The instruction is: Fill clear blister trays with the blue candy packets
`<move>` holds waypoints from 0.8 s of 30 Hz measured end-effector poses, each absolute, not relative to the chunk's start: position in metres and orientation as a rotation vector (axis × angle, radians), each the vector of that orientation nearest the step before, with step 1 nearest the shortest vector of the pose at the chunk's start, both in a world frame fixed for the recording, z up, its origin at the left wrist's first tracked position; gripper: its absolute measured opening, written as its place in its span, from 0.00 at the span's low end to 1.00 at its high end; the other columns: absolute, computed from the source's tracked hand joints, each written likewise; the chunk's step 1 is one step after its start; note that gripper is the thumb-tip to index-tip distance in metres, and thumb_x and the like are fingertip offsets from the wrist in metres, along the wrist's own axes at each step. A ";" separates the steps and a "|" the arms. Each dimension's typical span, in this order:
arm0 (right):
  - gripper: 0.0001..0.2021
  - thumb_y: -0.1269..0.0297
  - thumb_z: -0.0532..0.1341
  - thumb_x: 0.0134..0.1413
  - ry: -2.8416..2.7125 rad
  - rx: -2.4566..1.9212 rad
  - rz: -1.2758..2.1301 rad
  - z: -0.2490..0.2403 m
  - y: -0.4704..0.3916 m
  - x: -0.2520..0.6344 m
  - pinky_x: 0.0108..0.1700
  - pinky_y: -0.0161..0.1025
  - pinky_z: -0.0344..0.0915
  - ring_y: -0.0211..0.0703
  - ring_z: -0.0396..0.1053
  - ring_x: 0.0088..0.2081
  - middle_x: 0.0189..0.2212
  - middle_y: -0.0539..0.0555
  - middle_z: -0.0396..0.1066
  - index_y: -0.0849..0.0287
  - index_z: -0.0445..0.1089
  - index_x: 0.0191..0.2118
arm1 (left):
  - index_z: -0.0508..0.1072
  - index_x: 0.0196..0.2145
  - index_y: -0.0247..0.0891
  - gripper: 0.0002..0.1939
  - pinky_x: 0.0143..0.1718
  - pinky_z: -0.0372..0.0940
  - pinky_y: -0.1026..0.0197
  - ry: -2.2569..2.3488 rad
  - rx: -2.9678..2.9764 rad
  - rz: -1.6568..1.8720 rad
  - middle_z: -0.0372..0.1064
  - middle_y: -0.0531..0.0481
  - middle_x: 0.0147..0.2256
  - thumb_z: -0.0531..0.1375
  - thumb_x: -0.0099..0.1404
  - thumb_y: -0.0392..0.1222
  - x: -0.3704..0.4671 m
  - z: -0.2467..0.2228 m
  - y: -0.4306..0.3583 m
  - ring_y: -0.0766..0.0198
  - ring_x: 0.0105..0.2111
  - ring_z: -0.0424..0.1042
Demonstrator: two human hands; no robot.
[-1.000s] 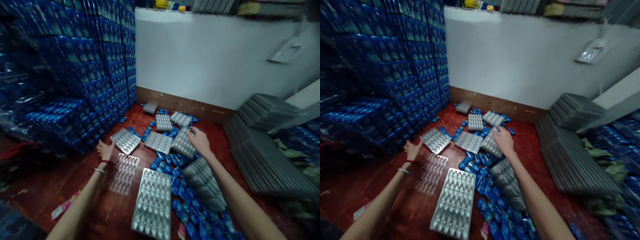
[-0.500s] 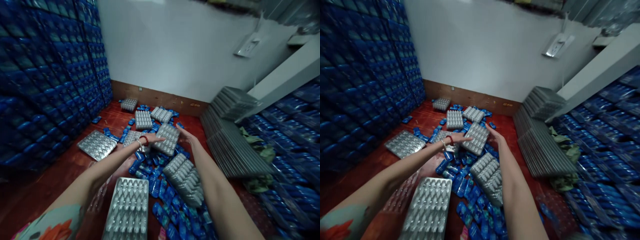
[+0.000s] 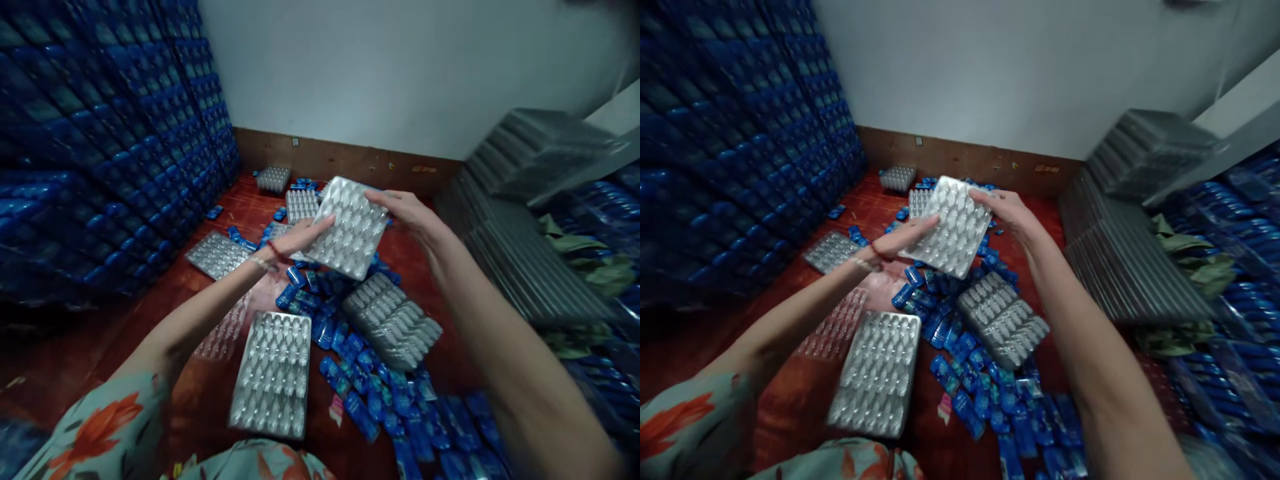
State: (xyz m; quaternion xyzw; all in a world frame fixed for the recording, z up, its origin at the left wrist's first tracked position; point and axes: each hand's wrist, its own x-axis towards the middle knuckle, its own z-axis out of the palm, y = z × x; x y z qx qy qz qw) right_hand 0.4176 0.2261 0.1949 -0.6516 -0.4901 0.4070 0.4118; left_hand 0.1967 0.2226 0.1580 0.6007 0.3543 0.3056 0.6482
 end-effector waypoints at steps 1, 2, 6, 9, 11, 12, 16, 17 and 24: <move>0.22 0.45 0.66 0.41 -1.307 -1.616 1.044 0.204 0.208 0.404 0.28 0.36 0.63 0.38 0.65 0.26 0.27 0.53 0.70 0.60 0.72 0.34 | 0.69 0.52 0.37 0.28 0.56 0.56 0.47 0.753 1.349 0.653 0.68 0.42 0.51 0.57 0.60 0.58 0.178 0.170 0.197 0.45 0.56 0.61; 0.23 0.43 0.65 0.41 -1.370 -1.605 1.075 0.207 0.189 0.390 0.29 0.37 0.64 0.40 0.66 0.27 0.28 0.53 0.71 0.60 0.73 0.35 | 0.67 0.54 0.40 0.28 0.57 0.56 0.49 0.794 1.340 0.639 0.67 0.45 0.52 0.57 0.61 0.57 0.160 0.179 0.168 0.48 0.55 0.62; 0.22 0.43 0.65 0.41 -1.668 -1.563 1.243 0.178 0.114 0.329 0.33 0.39 0.65 0.45 0.69 0.33 0.32 0.53 0.74 0.57 0.75 0.34 | 0.64 0.57 0.43 0.29 0.62 0.49 0.52 1.167 1.279 0.586 0.60 0.50 0.58 0.56 0.61 0.58 0.104 0.178 0.059 0.52 0.60 0.55; 0.22 0.41 0.61 0.45 -1.750 -1.560 1.294 0.146 0.081 0.300 0.35 0.37 0.62 0.46 0.70 0.35 0.31 0.51 0.74 0.57 0.76 0.33 | 0.64 0.57 0.42 0.32 0.63 0.49 0.55 1.293 1.146 0.621 0.59 0.50 0.59 0.55 0.60 0.61 0.088 0.155 0.016 0.53 0.61 0.53; 0.24 0.40 0.58 0.48 -1.742 -1.607 1.269 0.135 0.073 0.291 0.34 0.36 0.60 0.45 0.69 0.35 0.28 0.50 0.73 0.58 0.76 0.33 | 0.62 0.58 0.41 0.33 0.62 0.51 0.55 1.278 1.064 0.670 0.58 0.48 0.60 0.55 0.60 0.61 0.084 0.141 0.010 0.53 0.60 0.55; 0.25 0.39 0.57 0.48 -1.738 -1.626 1.255 0.132 0.073 0.288 0.34 0.35 0.59 0.45 0.69 0.34 0.28 0.50 0.73 0.58 0.76 0.33 | 0.61 0.59 0.40 0.34 0.61 0.52 0.55 1.259 1.034 0.688 0.58 0.47 0.60 0.55 0.60 0.60 0.083 0.137 0.012 0.53 0.60 0.57; 0.25 0.38 0.56 0.49 -1.760 -1.728 1.134 0.132 0.084 0.286 0.37 0.37 0.59 0.46 0.68 0.36 0.28 0.52 0.72 0.56 0.75 0.31 | 0.59 0.60 0.38 0.36 0.59 0.56 0.53 1.175 0.941 0.658 0.60 0.43 0.58 0.57 0.59 0.59 0.080 0.135 0.035 0.51 0.57 0.62; 0.25 0.37 0.56 0.48 -1.774 -1.768 1.049 0.131 0.087 0.286 0.39 0.38 0.59 0.48 0.67 0.38 0.31 0.54 0.71 0.56 0.75 0.31 | 0.59 0.60 0.38 0.36 0.58 0.57 0.53 1.163 0.931 0.645 0.61 0.43 0.57 0.57 0.59 0.59 0.079 0.136 0.040 0.51 0.56 0.62; 0.25 0.39 0.55 0.50 -1.608 -1.479 1.347 0.110 0.078 0.288 0.34 0.33 0.57 0.38 0.63 0.31 0.25 0.48 0.66 0.60 0.72 0.30 | 0.66 0.56 0.44 0.35 0.59 0.55 0.47 1.259 1.024 0.610 0.68 0.45 0.52 0.60 0.54 0.61 0.078 0.128 0.037 0.49 0.58 0.59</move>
